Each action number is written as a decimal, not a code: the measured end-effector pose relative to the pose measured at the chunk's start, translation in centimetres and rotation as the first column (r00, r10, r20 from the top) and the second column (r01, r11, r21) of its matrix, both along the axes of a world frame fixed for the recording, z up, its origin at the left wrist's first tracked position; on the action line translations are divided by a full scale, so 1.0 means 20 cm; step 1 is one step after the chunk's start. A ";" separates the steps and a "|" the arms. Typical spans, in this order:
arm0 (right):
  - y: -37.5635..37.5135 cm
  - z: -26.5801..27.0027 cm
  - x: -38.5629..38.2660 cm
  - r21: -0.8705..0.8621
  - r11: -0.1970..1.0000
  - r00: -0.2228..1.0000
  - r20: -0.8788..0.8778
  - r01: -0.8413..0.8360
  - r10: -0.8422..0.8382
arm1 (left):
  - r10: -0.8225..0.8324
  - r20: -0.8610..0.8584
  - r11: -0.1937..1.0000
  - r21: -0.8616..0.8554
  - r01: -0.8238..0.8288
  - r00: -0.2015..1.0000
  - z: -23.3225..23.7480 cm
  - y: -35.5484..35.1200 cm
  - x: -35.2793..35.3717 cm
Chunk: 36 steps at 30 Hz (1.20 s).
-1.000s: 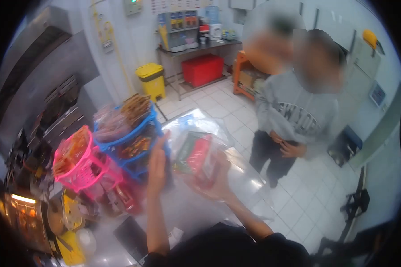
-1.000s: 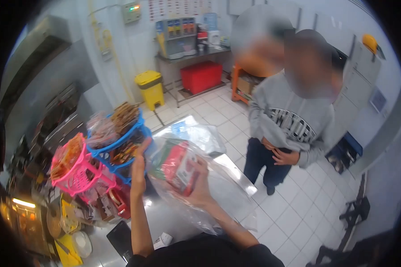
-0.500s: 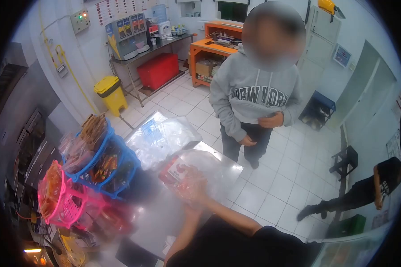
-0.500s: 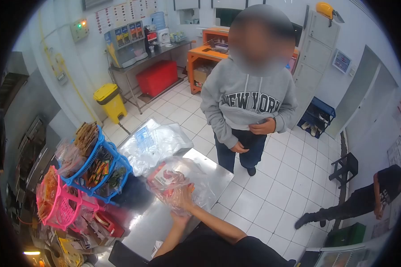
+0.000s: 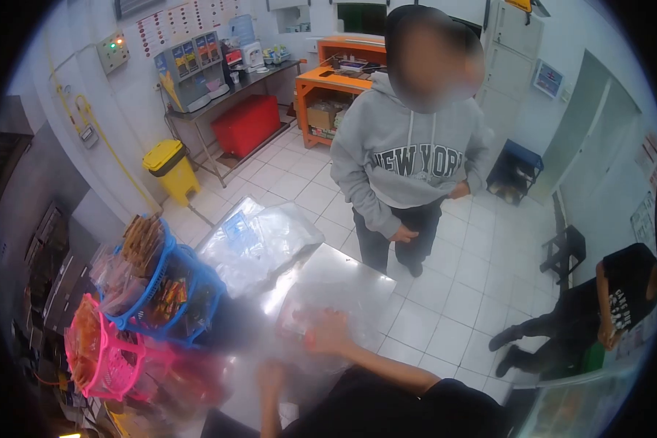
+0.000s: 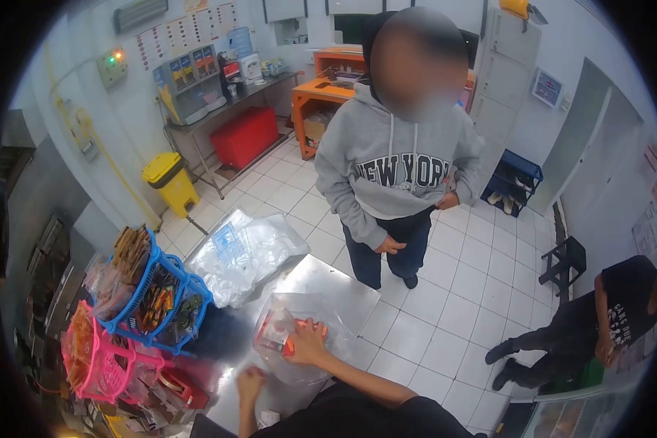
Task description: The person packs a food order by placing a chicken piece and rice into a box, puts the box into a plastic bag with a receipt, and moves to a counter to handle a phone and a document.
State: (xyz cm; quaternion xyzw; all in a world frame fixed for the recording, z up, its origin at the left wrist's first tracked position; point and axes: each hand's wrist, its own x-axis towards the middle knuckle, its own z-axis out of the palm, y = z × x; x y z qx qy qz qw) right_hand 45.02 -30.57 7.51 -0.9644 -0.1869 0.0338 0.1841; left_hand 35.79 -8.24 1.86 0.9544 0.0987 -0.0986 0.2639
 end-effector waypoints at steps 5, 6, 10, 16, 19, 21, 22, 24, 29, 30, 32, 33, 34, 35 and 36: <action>0.03 0.08 -0.08 0.007 1.000 1.000 0.017 -0.004 0.004 | 0.239 0.519 0.766 -0.620 0.169 0.821 0.86 -0.33 0.17; 0.05 -0.04 -0.07 0.004 1.000 1.000 0.013 0.000 0.000 | -0.094 0.712 0.941 -0.165 0.295 0.696 0.98 -0.44 0.17; 0.04 -0.20 -0.07 -0.036 0.997 0.987 0.144 -0.061 0.066 | -0.192 0.661 0.967 0.252 0.027 0.726 0.94 -0.52 0.20; 0.02 -0.12 -0.01 0.296 0.951 0.986 -0.110 -0.084 0.122 | 0.280 0.531 0.826 -0.558 0.081 0.800 1.12 -0.26 0.31; -0.01 -0.01 0.01 0.351 0.932 0.953 -0.242 -0.089 0.182 | 0.413 0.436 0.452 -0.860 0.236 0.799 1.16 -0.20 0.30; -0.03 0.15 0.01 0.227 0.966 0.946 -0.268 -0.122 0.183 | 0.469 0.417 0.376 -0.892 0.251 0.779 1.25 -0.24 0.28; -0.05 0.20 0.00 0.150 0.970 0.965 -0.154 -0.190 0.213 | 0.527 0.384 0.292 -0.920 0.262 0.758 1.27 -0.27 0.26; -0.07 0.13 0.01 0.061 0.970 0.970 -0.053 -0.234 0.238 | 0.474 0.440 0.310 -0.894 0.323 0.763 1.16 -0.20 0.27; -0.10 0.40 0.12 0.052 0.948 0.832 -0.465 -0.316 0.302 | 0.047 0.630 0.875 -0.401 0.273 0.775 1.32 -0.13 0.06; -0.14 0.50 0.10 0.053 0.946 0.830 -0.466 -0.319 0.306 | -0.137 0.603 0.946 -0.155 0.284 0.786 1.33 -0.10 -0.01; -0.27 0.67 0.05 0.406 0.803 0.751 -0.328 -0.436 0.573 | -0.159 0.551 0.961 -0.104 0.256 0.820 1.19 0.04 -0.13; -0.34 0.81 -0.02 0.500 0.741 0.738 -0.261 -0.449 0.623 | -0.184 0.494 0.970 -0.051 0.239 0.850 1.08 0.13 -0.20; -0.39 0.96 -0.10 0.587 0.669 0.725 -0.191 -0.457 0.662 | -0.124 0.229 0.982 -0.108 0.152 0.965 0.87 0.22 -0.29; -0.43 1.08 -0.15 0.746 0.513 0.618 -0.176 -0.425 0.767 | -0.060 -0.061 0.989 -0.138 0.051 0.996 0.65 0.28 -0.34; -0.45 1.16 -0.21 0.873 0.339 0.505 -0.129 -0.350 0.854 | -0.076 -0.203 0.995 -0.079 0.061 0.976 0.53 0.24 -0.37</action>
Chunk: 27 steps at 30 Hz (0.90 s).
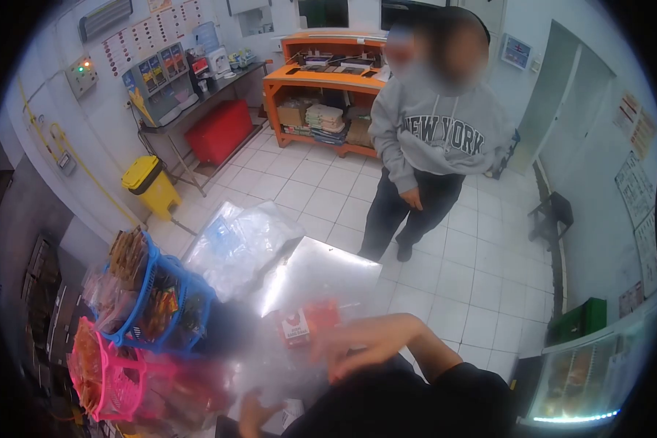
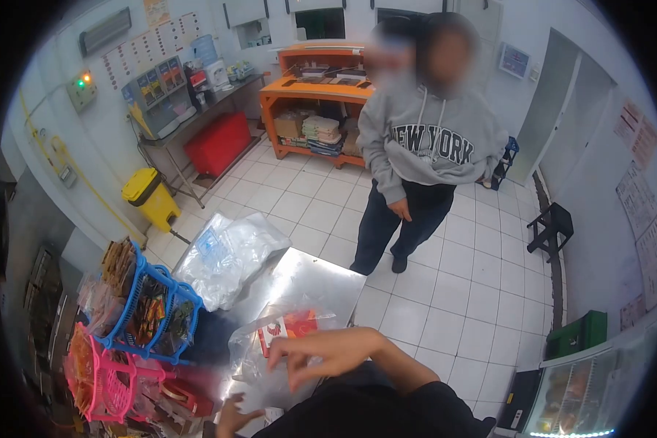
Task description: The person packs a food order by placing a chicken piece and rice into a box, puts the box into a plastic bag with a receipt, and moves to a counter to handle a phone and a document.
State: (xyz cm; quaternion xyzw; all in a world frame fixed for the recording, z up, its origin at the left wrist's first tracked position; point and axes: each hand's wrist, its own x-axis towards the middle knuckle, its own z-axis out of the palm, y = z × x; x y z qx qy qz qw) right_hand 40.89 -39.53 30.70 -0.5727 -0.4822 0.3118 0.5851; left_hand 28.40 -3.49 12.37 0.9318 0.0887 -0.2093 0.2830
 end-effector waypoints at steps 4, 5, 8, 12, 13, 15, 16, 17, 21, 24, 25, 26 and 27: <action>0.04 0.03 -0.14 0.344 0.890 0.950 0.013 -0.298 0.313 | -0.023 -0.059 0.999 0.043 0.026 0.998 -0.19 -0.28 -0.11; 0.06 0.00 -0.16 0.358 0.864 0.910 -0.081 -0.354 0.406 | -0.025 -0.066 0.999 0.045 0.028 0.997 -0.22 -0.29 -0.12; 0.08 -0.08 -0.14 0.415 0.838 0.924 0.018 -0.354 0.382 | 0.084 -0.064 0.996 -0.001 -0.084 0.994 -0.30 -0.30 -0.04; 0.08 -0.20 -0.16 0.119 0.976 0.939 -0.316 0.181 -0.136 | -0.134 0.128 0.958 -0.237 0.162 0.983 0.32 -0.46 0.16; 0.10 -0.24 -0.16 0.035 0.922 0.921 -0.078 0.385 -0.381 | -0.142 0.127 0.924 -0.340 0.177 0.982 0.48 -0.51 0.20; 0.10 -0.29 -0.19 0.038 0.907 0.908 -0.020 0.419 -0.418 | -0.154 0.267 0.860 -0.437 0.262 0.951 0.46 -0.50 0.25; 0.11 -0.30 -0.21 0.043 0.898 0.897 0.044 0.438 -0.439 | -0.129 0.405 0.784 -0.517 0.343 0.905 0.45 -0.50 0.27; 0.13 -0.26 -0.24 0.080 0.899 0.893 -0.188 0.430 -0.410 | -0.138 0.398 0.783 -0.517 0.346 0.907 0.49 -0.52 0.28; 0.08 -0.22 -0.26 0.114 0.841 0.847 -0.136 0.528 -0.514 | -0.109 0.413 0.676 -0.636 0.372 0.904 0.73 -0.68 0.35; -0.01 -0.18 -0.27 0.129 0.821 0.815 -0.280 0.556 -0.507 | -0.193 0.568 0.648 -0.539 0.539 0.800 0.83 -0.71 0.44; -0.05 -0.15 -0.27 0.109 0.816 0.811 -0.249 0.567 -0.530 | -0.300 0.688 0.588 -0.411 0.696 0.660 0.86 -0.70 0.48; -0.08 -0.12 -0.27 0.088 0.810 0.804 -0.220 0.580 -0.552 | -0.290 0.691 0.590 -0.415 0.692 0.662 0.87 -0.69 0.50; -0.10 -0.08 -0.25 0.165 0.777 0.794 -0.127 0.608 -0.594 | -0.288 0.651 0.564 -0.477 0.674 0.702 0.89 -0.68 0.53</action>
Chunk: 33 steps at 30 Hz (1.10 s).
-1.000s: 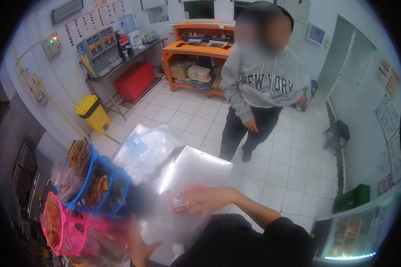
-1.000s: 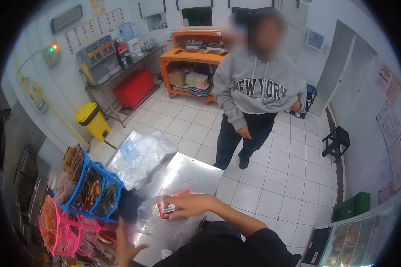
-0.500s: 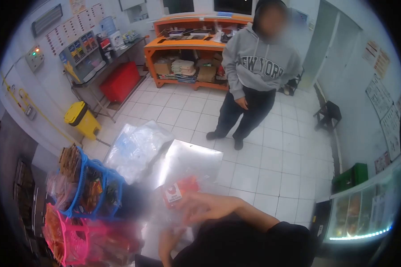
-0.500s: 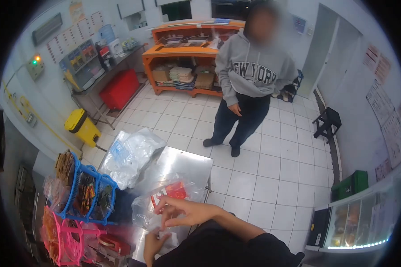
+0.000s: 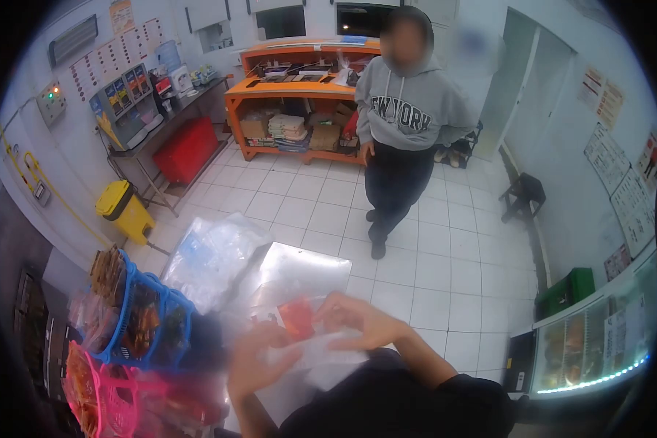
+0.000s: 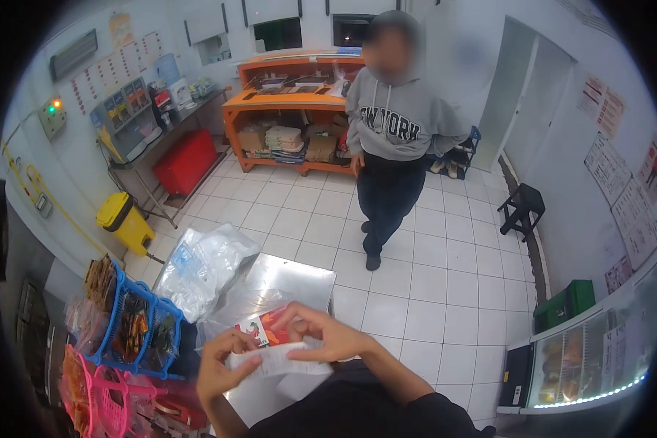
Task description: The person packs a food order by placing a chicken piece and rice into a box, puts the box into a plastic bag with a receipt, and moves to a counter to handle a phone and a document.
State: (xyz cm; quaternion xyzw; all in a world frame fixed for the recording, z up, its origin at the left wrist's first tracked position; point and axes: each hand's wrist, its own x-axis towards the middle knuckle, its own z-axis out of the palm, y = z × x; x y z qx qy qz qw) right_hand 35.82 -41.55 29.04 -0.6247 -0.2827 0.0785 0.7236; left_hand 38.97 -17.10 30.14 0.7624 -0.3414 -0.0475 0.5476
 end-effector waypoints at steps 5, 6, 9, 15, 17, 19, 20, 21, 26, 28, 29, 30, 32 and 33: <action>-0.18 0.14 0.01 -0.096 0.994 0.998 0.045 0.055 -0.051 | 0.151 -0.087 0.988 -0.027 -0.154 0.985 0.27 0.07 0.14; -0.21 0.16 0.01 -0.167 0.984 0.993 0.109 0.058 -0.040 | 0.173 -0.061 0.982 -0.065 -0.177 0.983 0.34 0.07 0.18; -0.27 0.21 0.02 -0.211 0.973 0.981 0.187 0.095 -0.056 | 0.236 0.028 0.968 -0.099 -0.232 0.971 0.46 0.14 0.32; -0.42 0.15 0.02 -0.114 0.977 0.984 0.052 0.178 -0.173 | 0.351 -0.121 0.854 -0.365 -0.370 0.929 0.61 0.15 0.49; -0.45 0.15 0.03 -0.178 0.965 0.981 0.076 0.192 -0.181 | 0.397 -0.094 0.826 -0.397 -0.400 0.913 0.62 0.13 0.51; -0.49 0.12 0.05 -0.233 0.943 0.971 0.045 0.239 -0.235 | 0.384 -0.124 0.776 -0.494 -0.392 0.915 0.65 0.10 0.49; -0.50 0.11 0.08 -0.233 0.944 0.972 0.043 0.234 -0.230 | 0.389 -0.126 0.774 -0.493 -0.398 0.913 0.65 0.09 0.48; -0.51 0.11 0.11 -0.378 0.858 0.936 0.193 0.348 -0.295 | 0.285 -0.150 0.775 -0.544 -0.320 0.947 0.63 0.09 0.48; -0.44 0.12 0.28 -0.428 0.646 0.768 0.458 0.632 -0.447 | -0.512 -0.209 0.791 -0.493 0.362 0.833 0.57 0.05 0.44; -0.37 0.13 0.33 -0.258 0.762 0.775 0.435 0.594 -0.458 | -0.396 -0.285 0.916 -0.196 0.351 0.873 0.60 -0.11 0.37; -0.34 0.13 0.35 -0.071 0.840 0.784 0.409 0.538 -0.467 | -0.258 -0.240 0.966 -0.044 0.255 0.936 0.60 -0.19 0.33; -0.31 0.14 0.38 -0.076 0.844 0.791 0.402 0.531 -0.461 | -0.251 -0.248 0.968 -0.046 0.247 0.936 0.56 -0.24 0.35; -0.25 0.16 0.41 0.085 0.896 0.752 0.513 0.435 -0.414 | -0.037 0.371 0.999 0.047 0.020 0.928 0.42 -0.31 0.43; -0.21 0.18 0.42 0.081 0.903 0.765 0.504 0.421 -0.402 | -0.021 0.361 0.999 0.049 0.004 0.932 0.39 -0.33 0.45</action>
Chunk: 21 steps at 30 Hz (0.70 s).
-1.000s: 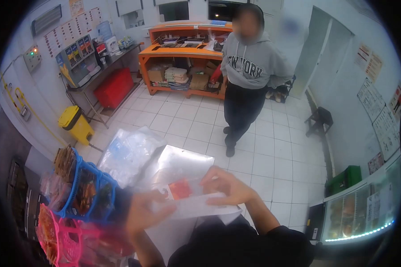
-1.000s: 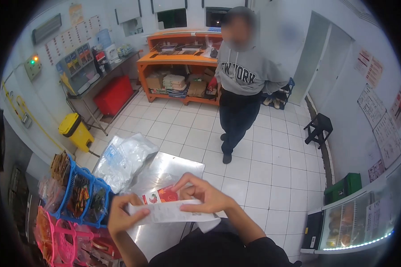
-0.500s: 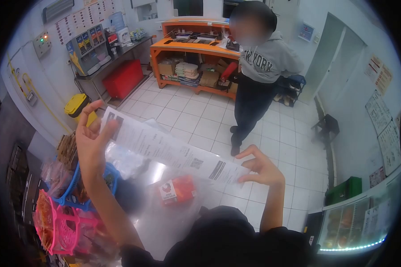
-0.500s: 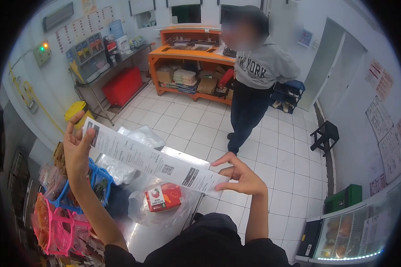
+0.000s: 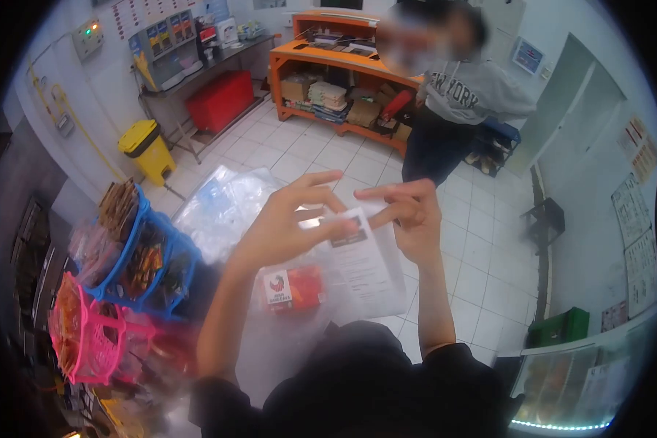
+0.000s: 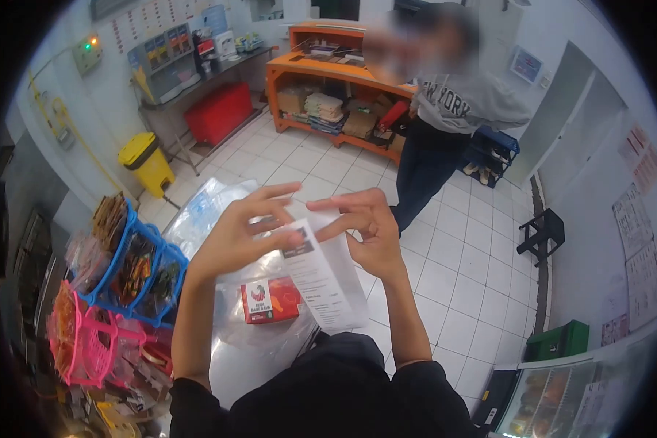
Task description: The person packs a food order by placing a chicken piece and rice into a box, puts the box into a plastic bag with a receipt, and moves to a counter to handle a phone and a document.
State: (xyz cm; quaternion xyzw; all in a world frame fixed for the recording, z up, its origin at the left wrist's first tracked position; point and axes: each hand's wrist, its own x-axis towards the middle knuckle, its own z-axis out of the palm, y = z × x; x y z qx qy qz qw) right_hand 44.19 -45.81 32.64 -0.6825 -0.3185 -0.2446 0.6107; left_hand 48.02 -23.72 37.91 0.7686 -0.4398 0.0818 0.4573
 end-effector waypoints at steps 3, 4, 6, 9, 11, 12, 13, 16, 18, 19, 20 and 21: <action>0.08 0.03 0.03 0.037 0.978 0.976 0.082 -0.204 0.201 | -0.205 -0.623 0.978 -0.167 0.128 0.755 -0.01 0.00 0.04; 0.10 0.03 0.04 0.098 0.970 0.973 0.087 -0.223 0.215 | -0.195 -0.624 0.979 -0.166 0.115 0.757 0.01 0.00 0.04; 0.14 0.02 0.04 0.160 0.956 0.968 0.090 -0.246 0.235 | -0.178 -0.590 0.962 -0.271 0.015 0.787 0.02 0.00 0.03; 0.19 -0.02 0.03 0.427 0.898 0.988 -0.062 -0.102 0.142 | -0.081 -0.563 0.951 -0.290 -0.104 0.822 -0.03 0.02 0.08; 0.15 -0.06 0.01 0.525 0.820 0.901 -0.206 -0.228 0.383 | -0.023 -0.547 0.918 -0.344 -0.199 0.837 -0.03 0.04 0.09; 0.12 -0.09 0.01 0.630 0.712 0.744 -0.306 -0.310 0.594 | -0.013 -0.549 0.915 -0.343 -0.211 0.836 -0.02 0.06 0.10; 0.10 -0.15 0.03 0.562 0.775 0.730 -0.396 -0.287 0.557 | 0.009 -0.556 0.903 -0.352 -0.246 0.831 -0.02 0.07 0.11; 0.13 -0.16 -0.02 0.198 0.964 0.817 -0.517 -0.177 0.256 | 0.051 -0.550 0.886 -0.359 -0.292 0.833 -0.04 0.13 0.17; 0.15 -0.18 -0.01 0.248 0.954 0.834 -0.480 -0.169 0.272 | 0.044 -0.591 0.898 -0.330 -0.292 0.805 -0.04 0.16 0.18; 0.15 -0.17 -0.01 0.258 0.950 0.823 -0.491 -0.176 0.286 | 0.046 -0.594 0.898 -0.327 -0.293 0.803 -0.04 0.17 0.18; 0.15 -0.17 -0.01 0.268 0.946 0.812 -0.502 -0.182 0.298 | 0.052 -0.577 0.892 -0.340 -0.297 0.815 -0.05 0.18 0.18; 0.16 -0.17 -0.02 0.268 0.947 0.812 -0.503 -0.178 0.295 | 0.056 -0.558 0.886 -0.355 -0.299 0.828 -0.05 0.19 0.19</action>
